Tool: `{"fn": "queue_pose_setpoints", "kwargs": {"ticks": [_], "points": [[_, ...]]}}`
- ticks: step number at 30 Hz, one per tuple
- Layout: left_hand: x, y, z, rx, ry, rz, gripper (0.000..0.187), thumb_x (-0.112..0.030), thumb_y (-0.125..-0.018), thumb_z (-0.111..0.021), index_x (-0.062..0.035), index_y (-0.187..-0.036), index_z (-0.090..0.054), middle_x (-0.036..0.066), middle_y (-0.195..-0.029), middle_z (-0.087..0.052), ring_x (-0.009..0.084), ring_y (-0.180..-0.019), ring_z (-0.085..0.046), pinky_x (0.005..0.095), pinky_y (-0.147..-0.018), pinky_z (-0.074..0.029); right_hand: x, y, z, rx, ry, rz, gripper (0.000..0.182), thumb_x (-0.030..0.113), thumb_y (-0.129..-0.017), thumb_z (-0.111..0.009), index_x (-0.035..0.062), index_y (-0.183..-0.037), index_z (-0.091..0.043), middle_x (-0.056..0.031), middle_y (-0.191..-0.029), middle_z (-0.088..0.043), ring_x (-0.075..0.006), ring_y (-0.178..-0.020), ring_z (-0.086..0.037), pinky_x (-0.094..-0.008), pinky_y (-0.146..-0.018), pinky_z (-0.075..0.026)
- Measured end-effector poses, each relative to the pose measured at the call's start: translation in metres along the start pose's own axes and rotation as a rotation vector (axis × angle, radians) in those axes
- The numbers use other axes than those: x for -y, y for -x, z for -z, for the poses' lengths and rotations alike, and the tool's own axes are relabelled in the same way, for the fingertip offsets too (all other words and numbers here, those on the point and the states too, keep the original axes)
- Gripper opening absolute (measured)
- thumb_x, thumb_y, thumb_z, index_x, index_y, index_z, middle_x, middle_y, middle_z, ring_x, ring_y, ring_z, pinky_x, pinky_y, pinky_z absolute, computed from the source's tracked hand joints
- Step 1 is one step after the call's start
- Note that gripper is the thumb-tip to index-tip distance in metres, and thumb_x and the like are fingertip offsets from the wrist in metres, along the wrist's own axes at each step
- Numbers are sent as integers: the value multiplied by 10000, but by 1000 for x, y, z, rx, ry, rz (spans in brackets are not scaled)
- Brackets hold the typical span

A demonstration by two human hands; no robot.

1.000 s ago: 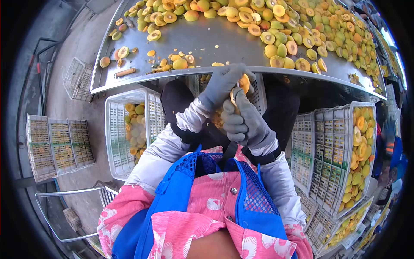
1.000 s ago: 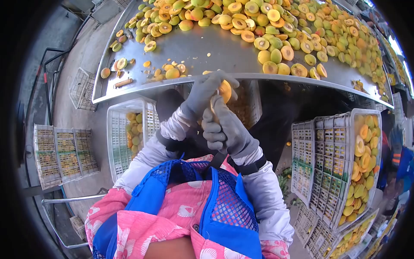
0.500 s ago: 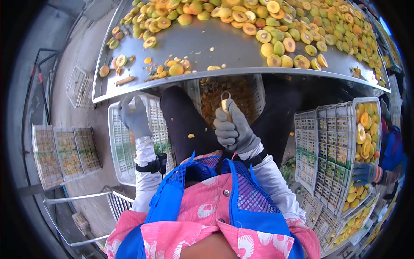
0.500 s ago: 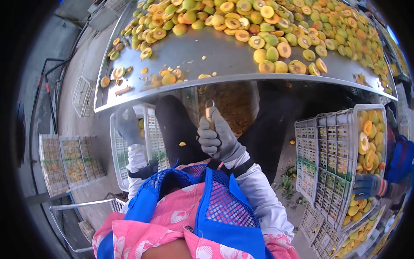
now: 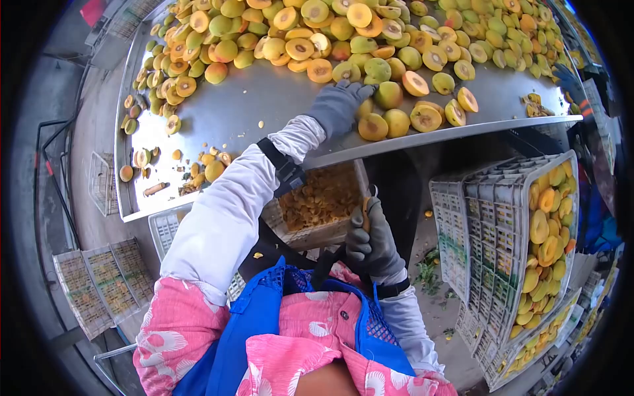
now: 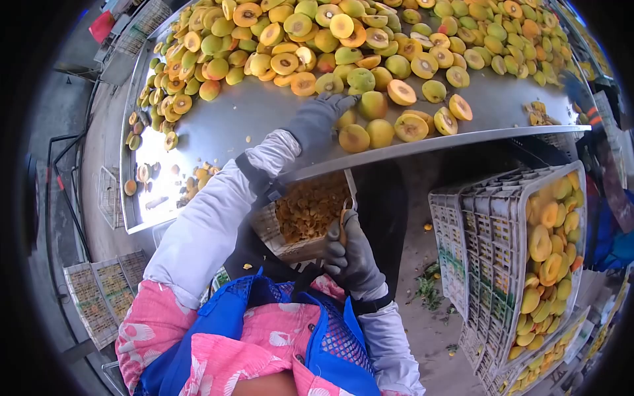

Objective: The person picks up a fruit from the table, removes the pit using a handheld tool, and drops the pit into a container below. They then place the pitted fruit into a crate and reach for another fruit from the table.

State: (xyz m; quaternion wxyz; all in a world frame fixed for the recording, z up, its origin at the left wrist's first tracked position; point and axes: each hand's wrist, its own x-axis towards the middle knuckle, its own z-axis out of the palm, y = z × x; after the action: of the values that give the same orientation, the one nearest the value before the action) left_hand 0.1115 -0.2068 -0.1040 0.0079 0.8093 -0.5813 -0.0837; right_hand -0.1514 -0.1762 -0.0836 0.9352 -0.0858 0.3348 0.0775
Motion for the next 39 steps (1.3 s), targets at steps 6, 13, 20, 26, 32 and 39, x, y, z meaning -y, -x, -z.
{"fn": "queue_pose_setpoints", "kwargs": {"ticks": [6, 13, 20, 26, 32, 39], "points": [[27, 42, -4, -99, 552, 235, 487, -243, -833, -681, -108, -1271, -515, 155, -1243, -579, 313, -1050, -616, 384, -891, -514, 14, -9, -30, -54, 339, 162, 453, 533, -1014, -345, 132, -845, -469, 45, -536, -344, -71, -371, -280, -231, -347, -261], [-10, 154, 18, -421, 1481, -33, 348, -223, -975, -554, 15, -1222, -495, 152, -1147, -621, 210, -992, -629, 353, -885, -539, -6, -17, -67, -56, 802, 464, 327, 357, -1013, -485, 65, -884, -551, 16, -565, -457, -50, -395, -401, -228, -361, -346], [-43, 203, 40, -782, 1111, -30, 260, -25, -887, -616, -3, -1131, -531, 148, -1118, -649, 211, -963, -647, 315, -842, -527, -61, 3, -96, -141, 958, 654, 362, 396, -1022, -437, 84, -864, -533, 23, -589, -470, -57, -445, -419, -220, -396, -358], [-70, 225, 55, -1005, 1574, 179, 189, -116, -955, -525, 11, -1047, -631, 118, -1069, -635, 157, -946, -602, 295, -812, -503, -89, 16, -116, -69, 885, 697, 333, 347, -1014, -485, 33, -1034, -594, 18, -621, -508, -45, -484, -449, -226, -434, -368], [-69, 245, 73, -1007, 1630, 188, 178, -114, -937, -545, 27, -989, -642, 57, -878, -660, 107, -805, -606, 252, -736, -499, -96, -4, -100, 19, 1149, 1087, 315, 327, -1015, -484, 28, -1027, -581, -3, -612, -524, -67, -465, -473, -241, -432, -386], [-72, 254, 81, -1066, 1429, 293, 181, -126, -931, -569, 21, -978, -661, 49, -856, -668, 77, -751, -586, 235, -696, -484, -103, 32, -140, -38, 831, 437, 304, 321, -1042, -382, 83, -922, -528, -8, -555, -470, -79, -401, -423, -257, -363, -355]]}}
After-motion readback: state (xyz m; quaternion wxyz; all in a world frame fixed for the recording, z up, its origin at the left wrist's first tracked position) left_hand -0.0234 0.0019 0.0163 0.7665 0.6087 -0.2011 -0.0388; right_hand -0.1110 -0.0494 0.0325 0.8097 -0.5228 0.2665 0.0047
